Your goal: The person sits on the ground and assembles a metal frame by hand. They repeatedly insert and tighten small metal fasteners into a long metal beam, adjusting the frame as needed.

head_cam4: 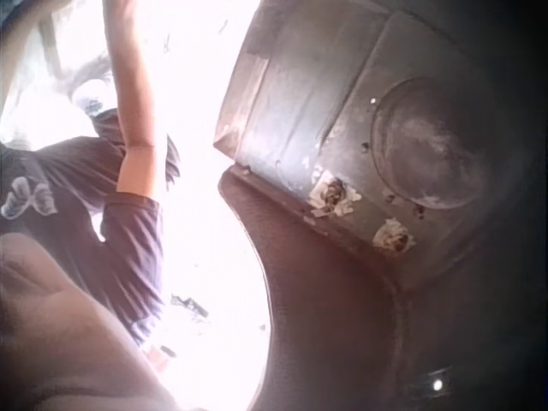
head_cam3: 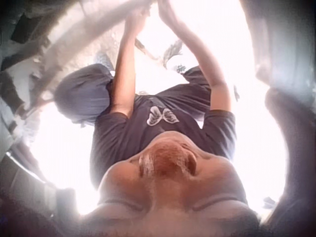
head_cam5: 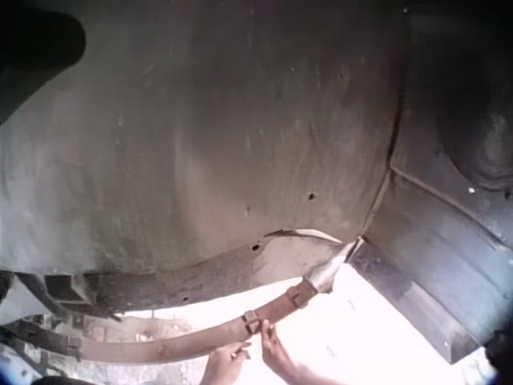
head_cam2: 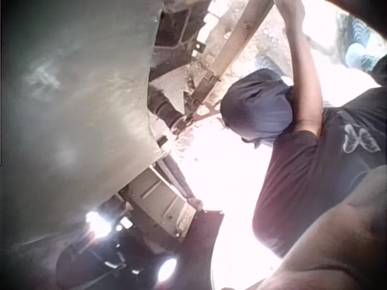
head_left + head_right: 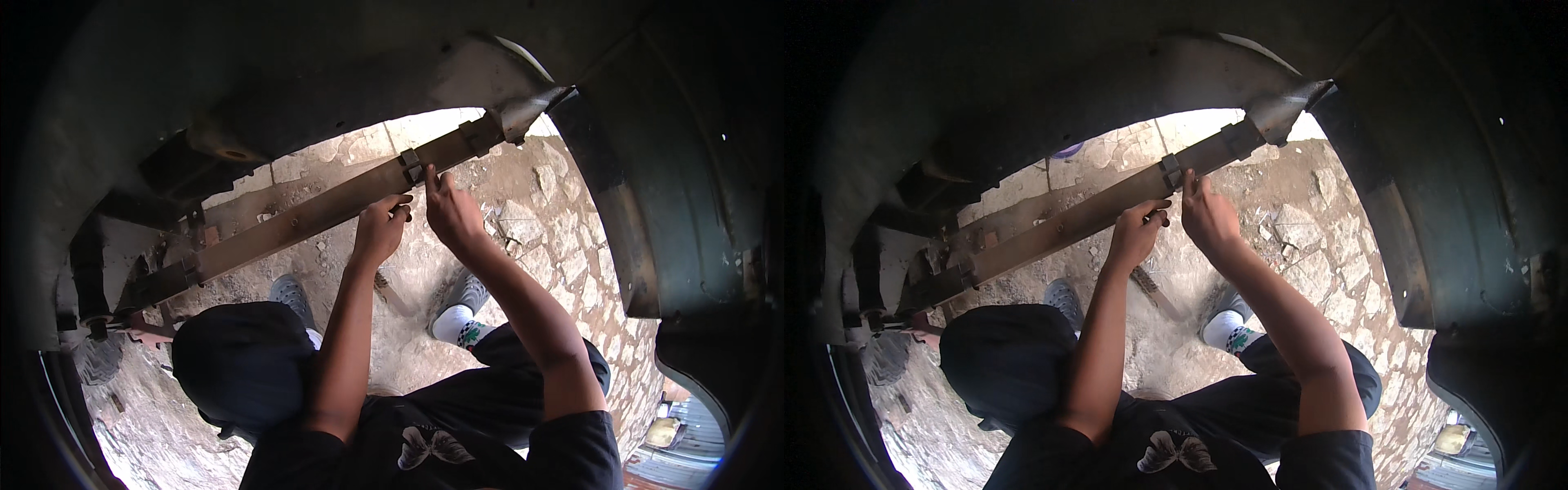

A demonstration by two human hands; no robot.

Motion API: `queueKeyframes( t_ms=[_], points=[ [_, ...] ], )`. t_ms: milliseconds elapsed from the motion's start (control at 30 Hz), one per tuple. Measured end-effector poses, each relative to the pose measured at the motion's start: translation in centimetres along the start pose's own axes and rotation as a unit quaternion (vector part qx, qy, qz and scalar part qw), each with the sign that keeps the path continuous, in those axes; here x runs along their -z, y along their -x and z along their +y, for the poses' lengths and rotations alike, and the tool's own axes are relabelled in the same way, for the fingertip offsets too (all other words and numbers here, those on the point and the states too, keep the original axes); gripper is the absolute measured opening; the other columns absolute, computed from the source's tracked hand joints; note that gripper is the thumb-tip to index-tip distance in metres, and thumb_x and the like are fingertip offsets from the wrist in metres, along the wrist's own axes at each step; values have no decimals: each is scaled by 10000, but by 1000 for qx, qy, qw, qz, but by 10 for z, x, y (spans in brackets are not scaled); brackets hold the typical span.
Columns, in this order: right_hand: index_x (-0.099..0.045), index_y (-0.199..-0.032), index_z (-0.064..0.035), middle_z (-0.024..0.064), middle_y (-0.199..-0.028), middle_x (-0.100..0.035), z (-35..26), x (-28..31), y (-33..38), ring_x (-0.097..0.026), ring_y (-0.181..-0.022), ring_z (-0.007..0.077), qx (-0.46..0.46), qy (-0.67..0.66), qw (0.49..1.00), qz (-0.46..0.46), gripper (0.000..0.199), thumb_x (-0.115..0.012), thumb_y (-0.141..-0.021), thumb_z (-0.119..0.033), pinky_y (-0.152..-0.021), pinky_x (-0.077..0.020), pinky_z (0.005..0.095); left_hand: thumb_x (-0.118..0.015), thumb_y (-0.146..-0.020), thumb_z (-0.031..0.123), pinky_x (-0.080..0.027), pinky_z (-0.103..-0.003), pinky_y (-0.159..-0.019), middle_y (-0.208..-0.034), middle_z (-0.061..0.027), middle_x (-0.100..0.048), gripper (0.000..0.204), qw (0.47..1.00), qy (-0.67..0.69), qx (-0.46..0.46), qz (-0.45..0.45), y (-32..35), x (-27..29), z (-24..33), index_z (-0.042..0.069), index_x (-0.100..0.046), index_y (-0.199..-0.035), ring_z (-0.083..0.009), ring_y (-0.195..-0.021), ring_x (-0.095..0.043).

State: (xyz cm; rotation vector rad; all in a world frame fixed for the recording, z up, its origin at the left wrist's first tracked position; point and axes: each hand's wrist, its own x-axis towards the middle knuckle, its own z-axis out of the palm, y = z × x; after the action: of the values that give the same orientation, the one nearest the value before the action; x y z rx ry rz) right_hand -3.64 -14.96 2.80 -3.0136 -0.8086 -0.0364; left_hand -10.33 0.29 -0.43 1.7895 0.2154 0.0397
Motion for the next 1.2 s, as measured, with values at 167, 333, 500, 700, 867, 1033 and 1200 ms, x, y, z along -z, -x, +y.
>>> queueKeyframes(
  t_ms=[167, 333, 500, 700, 867, 1033, 1200],
  points=[
    [-361, -1537, 84, 268, -1183, -564, 3, -9, -8, -732, -742, 421, 10, -41, 999, 33, 597, -466, -973, -81, -627, -610, 495, -618, -989, 106, -540, -326, -875, -1020, -137, -777, 285, 999, -8, -23, 25, -4, 5, 2, 19, -729, -1236, -197, -927, -739],
    [-344, -1547, 66, 245, -1172, -557, -10, -5, 2, -740, -737, 387, -22, 5, 1000, 5, 598, -464, -979, -80, -602, -616, 490, -630, -974, 165, -554, -388, -887, -1064, -177, -774, 298, 998, -12, -54, 37, -3, 16, -13, 19, -731, -1214, -298, -970, -755],
    [-352, -1539, 65, 232, -1156, -553, -11, 0, -15, -738, -732, 390, -50, -25, 998, 27, 590, -477, -988, -103, -601, -616, 490, -688, -946, 206, -554, -395, -869, -1050, -190, -768, 339, 999, -27, -18, 21, -4, 10, -13, 9, -726, -1220, -293, -949, -755],
    [-309, -1578, 9, 236, -1180, -569, -4, 13, -3, -736, -795, 394, -14, -12, 998, -54, 629, -513, -1003, -144, -647, -624, 484, -694, -892, 110, -556, -377, -794, -964, -127, -747, 540, 989, -65, -134, 23, -19, 8, 3, -2, -597, -1411, -225, -808, -716],
    [-316, -1624, -85, 281, -1049, -633, 27, -6, -12, -714, -759, 433, 19, -47, 998, 24, 647, -502, -1005, -119, -683, -606, 508, -651, -880, 110, -543, -492, -944, -1160, -236, -659, 591, 945, -257, -202, 30, -27, -11, 13, 27, -551, -1456, -411, -1054, -673],
    [-299, -1633, -89, 296, -981, -671, 32, -14, -4, -700, -784, 467, 37, -92, 995, 14, 642, -464, -1013, -124, -713, -583, 537, -663, -895, 114, -549, -488, -888, -1028, -218, -691, 446, 950, -192, -213, 123, -36, -8, 1, 104, -685, -1340, -409, -1008, -681],
    [-269, -1633, -48, 291, -981, -685, 15, -7, -7, -710, -811, 460, -28, -107, 994, 6, 682, -471, -984, -107, -730, -590, 534, -626, -912, 105, -562, -499, -893, -1110, -188, -695, 473, 961, -235, -144, 35, -26, -7, 0, 158, -667, -1380, -400, -1031, -684]
  ],
)
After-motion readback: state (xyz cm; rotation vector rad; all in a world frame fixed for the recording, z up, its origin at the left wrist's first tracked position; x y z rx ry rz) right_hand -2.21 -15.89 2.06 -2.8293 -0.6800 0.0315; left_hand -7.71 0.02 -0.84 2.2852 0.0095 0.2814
